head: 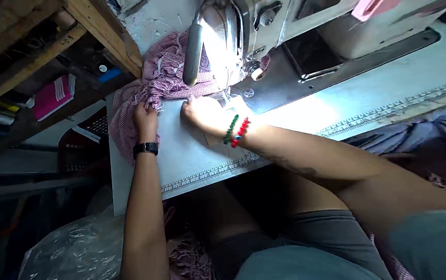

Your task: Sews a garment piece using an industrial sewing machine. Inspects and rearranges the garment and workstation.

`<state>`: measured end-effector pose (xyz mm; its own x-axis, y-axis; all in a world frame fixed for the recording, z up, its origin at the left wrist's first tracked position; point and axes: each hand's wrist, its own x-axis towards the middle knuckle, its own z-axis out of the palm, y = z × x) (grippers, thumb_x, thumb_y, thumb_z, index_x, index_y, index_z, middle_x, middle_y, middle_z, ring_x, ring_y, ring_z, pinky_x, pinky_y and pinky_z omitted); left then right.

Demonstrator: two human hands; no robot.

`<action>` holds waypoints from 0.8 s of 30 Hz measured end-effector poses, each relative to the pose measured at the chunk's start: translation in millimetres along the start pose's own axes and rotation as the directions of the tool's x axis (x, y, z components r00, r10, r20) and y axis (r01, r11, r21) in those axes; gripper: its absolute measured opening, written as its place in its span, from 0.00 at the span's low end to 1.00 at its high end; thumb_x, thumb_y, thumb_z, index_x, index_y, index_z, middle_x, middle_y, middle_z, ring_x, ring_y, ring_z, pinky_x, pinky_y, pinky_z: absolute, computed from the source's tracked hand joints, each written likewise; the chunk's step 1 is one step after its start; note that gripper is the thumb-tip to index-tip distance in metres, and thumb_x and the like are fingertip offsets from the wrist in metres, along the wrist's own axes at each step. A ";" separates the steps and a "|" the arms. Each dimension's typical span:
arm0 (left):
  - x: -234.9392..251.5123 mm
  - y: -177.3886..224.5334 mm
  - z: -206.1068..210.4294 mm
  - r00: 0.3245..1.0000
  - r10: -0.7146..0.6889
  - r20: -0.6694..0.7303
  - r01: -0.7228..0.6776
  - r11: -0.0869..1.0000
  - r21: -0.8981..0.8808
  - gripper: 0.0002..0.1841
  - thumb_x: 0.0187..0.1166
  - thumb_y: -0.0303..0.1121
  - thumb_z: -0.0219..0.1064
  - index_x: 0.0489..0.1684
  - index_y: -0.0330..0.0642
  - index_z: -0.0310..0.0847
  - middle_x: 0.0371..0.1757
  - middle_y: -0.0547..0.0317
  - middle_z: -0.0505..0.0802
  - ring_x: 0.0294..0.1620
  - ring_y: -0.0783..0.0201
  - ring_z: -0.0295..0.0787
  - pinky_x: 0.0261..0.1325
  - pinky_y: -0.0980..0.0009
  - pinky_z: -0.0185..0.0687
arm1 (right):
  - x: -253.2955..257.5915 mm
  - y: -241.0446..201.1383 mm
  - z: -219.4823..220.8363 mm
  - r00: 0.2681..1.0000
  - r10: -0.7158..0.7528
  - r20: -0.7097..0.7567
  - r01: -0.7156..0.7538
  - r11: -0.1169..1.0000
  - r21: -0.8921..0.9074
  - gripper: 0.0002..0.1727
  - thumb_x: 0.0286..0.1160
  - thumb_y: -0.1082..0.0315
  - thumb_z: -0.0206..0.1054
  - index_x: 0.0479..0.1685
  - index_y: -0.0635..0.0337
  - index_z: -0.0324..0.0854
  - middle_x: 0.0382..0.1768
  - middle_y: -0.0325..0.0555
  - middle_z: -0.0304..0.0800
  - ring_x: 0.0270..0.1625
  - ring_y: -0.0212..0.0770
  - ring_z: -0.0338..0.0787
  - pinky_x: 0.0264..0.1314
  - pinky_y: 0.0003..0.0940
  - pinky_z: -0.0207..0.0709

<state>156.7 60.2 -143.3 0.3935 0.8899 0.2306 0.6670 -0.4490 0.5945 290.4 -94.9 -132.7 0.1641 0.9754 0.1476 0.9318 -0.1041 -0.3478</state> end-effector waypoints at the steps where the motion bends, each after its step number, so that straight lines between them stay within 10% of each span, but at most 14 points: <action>1: -5.5 -2.3 -0.7 1.000 -0.007 -0.014 0.007 0.999 -0.032 0.18 0.86 0.29 0.56 0.65 0.24 0.80 0.62 0.31 0.89 0.67 0.44 0.86 0.74 0.46 0.74 | 8.4 -6.1 2.8 0.999 0.026 0.019 -0.027 0.999 0.047 0.11 0.82 0.75 0.58 0.45 0.72 0.86 0.46 0.66 0.89 0.50 0.66 0.92 0.43 0.63 0.83; 9: -98.2 -5.4 -33.1 0.965 0.214 0.153 -0.226 0.972 0.064 0.14 0.86 0.29 0.60 0.61 0.27 0.81 0.51 0.31 0.91 0.54 0.37 0.91 0.60 0.39 0.82 | -44.8 -18.6 -9.1 0.990 -0.140 0.018 0.140 0.990 0.000 0.05 0.76 0.76 0.65 0.40 0.70 0.85 0.40 0.62 0.88 0.47 0.63 0.91 0.45 0.60 0.81; 15: -108.4 -12.3 -26.2 0.986 0.166 0.026 -0.166 0.986 -0.018 0.15 0.88 0.31 0.57 0.60 0.26 0.80 0.49 0.31 0.91 0.53 0.38 0.90 0.59 0.41 0.82 | -65.7 -39.5 -0.5 0.985 -0.167 -0.043 0.162 0.981 -0.108 0.15 0.80 0.77 0.60 0.61 0.69 0.83 0.48 0.60 0.88 0.42 0.56 0.92 0.37 0.50 0.84; 24: -113.8 -11.7 -30.8 0.997 0.044 0.064 -0.042 0.999 -0.025 0.17 0.90 0.33 0.55 0.66 0.30 0.79 0.51 0.34 0.92 0.52 0.41 0.91 0.57 0.41 0.82 | -56.6 -35.3 8.7 0.980 -0.058 -0.192 0.070 0.996 0.056 0.03 0.70 0.77 0.71 0.31 0.64 0.87 0.30 0.57 0.89 0.39 0.62 0.91 0.40 0.61 0.81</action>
<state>84.6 -33.3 -152.7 0.4618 0.8625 0.2070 0.6341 -0.4842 0.6029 245.4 -144.7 -136.8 0.1687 0.9244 0.3421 0.9213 -0.0245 -0.3880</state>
